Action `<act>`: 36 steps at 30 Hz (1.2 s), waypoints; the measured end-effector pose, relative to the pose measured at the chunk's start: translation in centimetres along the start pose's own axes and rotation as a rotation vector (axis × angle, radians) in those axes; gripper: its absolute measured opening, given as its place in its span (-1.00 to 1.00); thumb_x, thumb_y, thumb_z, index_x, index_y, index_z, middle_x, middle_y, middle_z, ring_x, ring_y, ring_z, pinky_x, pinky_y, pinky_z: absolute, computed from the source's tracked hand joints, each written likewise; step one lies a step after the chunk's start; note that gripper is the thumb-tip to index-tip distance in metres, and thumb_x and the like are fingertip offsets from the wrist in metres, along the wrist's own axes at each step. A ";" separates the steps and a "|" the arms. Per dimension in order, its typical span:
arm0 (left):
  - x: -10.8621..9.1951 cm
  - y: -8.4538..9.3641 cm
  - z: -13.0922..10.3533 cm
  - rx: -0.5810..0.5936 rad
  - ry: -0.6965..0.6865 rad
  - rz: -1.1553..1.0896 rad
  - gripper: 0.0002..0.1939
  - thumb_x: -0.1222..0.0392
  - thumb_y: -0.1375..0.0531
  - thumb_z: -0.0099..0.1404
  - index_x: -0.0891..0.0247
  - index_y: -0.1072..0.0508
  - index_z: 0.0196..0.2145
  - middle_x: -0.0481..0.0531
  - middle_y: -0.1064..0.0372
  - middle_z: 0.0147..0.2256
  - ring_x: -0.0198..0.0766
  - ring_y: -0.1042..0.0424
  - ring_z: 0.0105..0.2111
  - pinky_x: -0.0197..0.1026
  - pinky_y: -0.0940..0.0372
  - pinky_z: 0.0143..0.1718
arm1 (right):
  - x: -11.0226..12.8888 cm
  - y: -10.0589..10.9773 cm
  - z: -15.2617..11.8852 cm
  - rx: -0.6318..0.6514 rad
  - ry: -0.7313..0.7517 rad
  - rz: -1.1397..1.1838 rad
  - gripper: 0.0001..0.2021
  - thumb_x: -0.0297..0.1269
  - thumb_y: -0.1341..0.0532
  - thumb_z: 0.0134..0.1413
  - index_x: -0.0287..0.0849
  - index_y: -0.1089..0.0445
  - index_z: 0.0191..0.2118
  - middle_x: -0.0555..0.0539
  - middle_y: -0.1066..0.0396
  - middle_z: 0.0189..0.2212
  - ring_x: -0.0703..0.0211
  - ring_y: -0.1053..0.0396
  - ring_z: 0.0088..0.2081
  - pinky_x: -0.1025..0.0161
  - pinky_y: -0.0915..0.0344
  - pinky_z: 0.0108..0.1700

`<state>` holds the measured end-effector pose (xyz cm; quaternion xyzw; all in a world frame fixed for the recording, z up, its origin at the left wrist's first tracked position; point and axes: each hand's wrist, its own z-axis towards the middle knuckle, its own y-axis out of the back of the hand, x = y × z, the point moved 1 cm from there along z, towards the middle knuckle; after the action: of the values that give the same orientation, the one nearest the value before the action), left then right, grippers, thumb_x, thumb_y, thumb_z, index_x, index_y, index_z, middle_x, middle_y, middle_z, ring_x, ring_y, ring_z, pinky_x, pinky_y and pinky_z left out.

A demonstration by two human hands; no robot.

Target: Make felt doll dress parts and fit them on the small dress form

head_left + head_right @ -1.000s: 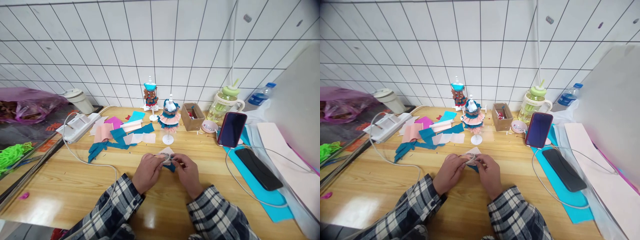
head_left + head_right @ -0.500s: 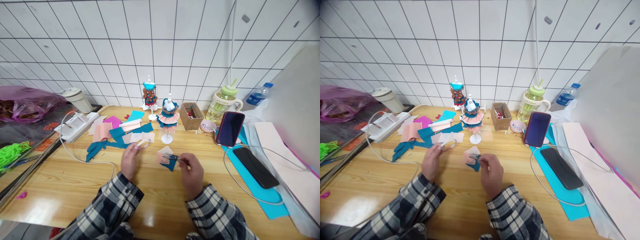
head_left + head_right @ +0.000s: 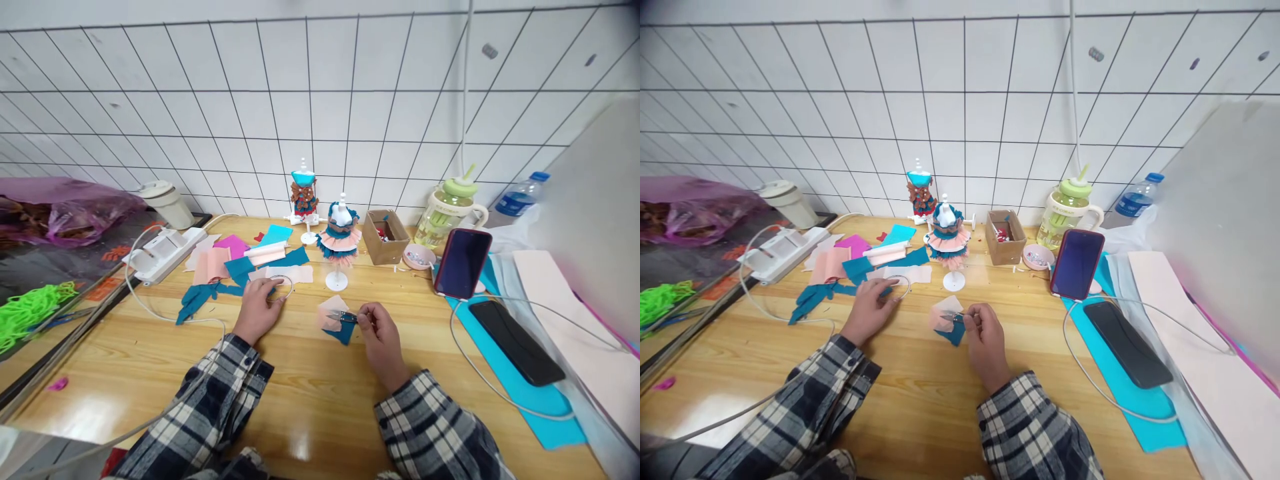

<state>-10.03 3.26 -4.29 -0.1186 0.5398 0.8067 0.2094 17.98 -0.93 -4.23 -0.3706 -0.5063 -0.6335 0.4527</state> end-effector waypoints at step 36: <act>-11.8 -2.4 -3.9 0.409 0.152 -1.282 -0.47 -0.01 0.21 0.40 0.20 -0.45 0.01 0.03 -0.05 0.26 -0.04 -0.04 0.25 0.21 0.10 0.27 | 0.9 -0.3 -0.3 0.003 0.459 -0.561 -0.74 -0.30 -0.11 0.20 -0.03 -0.38 -0.02 -0.09 -0.48 -0.20 0.10 -0.38 -0.19 0.19 -0.27 -0.15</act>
<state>1.36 -2.07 -2.83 -0.4299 0.5175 0.3941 0.6262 17.41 -1.36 -3.51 -0.0646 -0.4744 -0.7992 0.3635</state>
